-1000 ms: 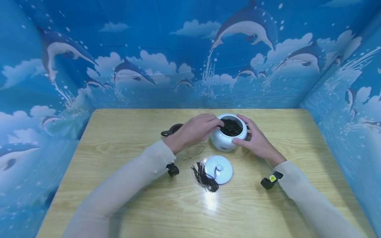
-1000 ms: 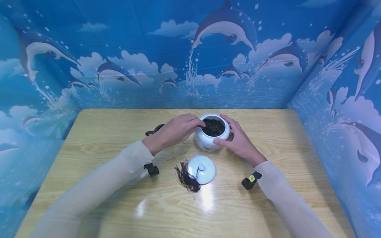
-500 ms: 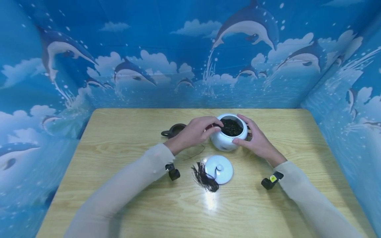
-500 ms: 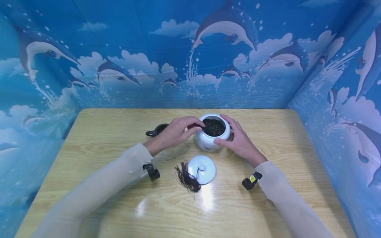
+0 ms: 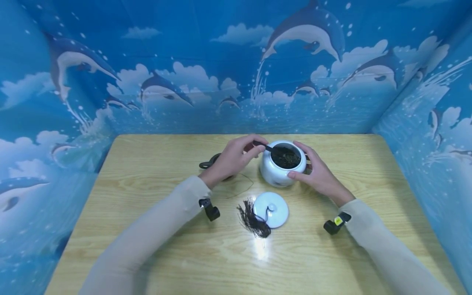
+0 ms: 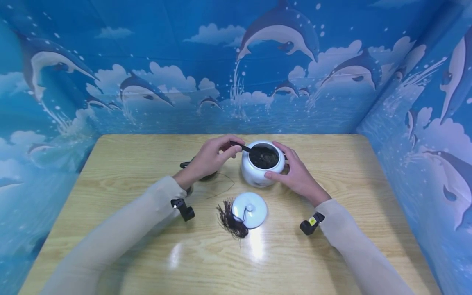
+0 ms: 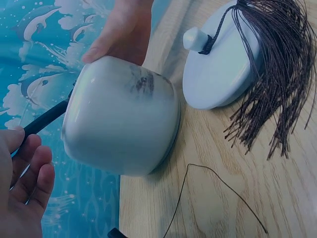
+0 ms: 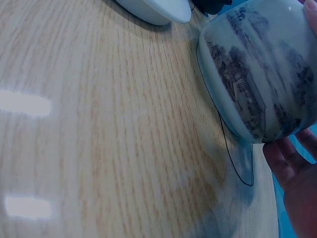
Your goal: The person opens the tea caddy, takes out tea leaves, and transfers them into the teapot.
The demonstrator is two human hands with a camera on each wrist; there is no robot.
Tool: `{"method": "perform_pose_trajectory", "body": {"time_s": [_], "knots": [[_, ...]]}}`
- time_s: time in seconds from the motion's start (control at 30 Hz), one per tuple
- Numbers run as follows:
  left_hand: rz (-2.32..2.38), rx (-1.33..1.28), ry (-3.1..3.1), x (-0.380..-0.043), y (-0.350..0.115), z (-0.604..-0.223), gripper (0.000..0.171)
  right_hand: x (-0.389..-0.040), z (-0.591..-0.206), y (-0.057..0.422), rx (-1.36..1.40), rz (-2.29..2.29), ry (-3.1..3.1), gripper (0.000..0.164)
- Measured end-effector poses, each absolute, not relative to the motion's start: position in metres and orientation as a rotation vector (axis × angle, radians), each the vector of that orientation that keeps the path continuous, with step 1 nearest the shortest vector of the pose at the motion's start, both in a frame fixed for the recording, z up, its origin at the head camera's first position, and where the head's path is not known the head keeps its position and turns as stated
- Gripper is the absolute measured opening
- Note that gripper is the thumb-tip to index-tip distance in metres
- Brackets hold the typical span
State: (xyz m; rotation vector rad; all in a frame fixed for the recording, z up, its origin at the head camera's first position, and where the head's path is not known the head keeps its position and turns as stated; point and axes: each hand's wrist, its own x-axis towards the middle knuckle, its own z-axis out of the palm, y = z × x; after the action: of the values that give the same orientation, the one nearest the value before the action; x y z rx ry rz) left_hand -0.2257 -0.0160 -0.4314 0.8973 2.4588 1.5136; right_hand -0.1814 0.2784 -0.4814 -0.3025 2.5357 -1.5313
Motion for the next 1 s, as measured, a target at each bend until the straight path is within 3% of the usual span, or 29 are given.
{"method": "perform_pose_trajectory", "body": {"time_s": [0.5, 1.0], "knots": [[1.696, 0.857, 2.436, -0.229, -0.034, -0.434, 0.035, -0.181, -0.483, 0.279, -0.277, -1.509, 2.535, 0.092], [1.808, 0.783, 2.334, -0.226, -0.042, -0.445, 0.030, -0.180, -0.483, 0.279, -0.280, -1.528, 2.530, 0.093]]}}
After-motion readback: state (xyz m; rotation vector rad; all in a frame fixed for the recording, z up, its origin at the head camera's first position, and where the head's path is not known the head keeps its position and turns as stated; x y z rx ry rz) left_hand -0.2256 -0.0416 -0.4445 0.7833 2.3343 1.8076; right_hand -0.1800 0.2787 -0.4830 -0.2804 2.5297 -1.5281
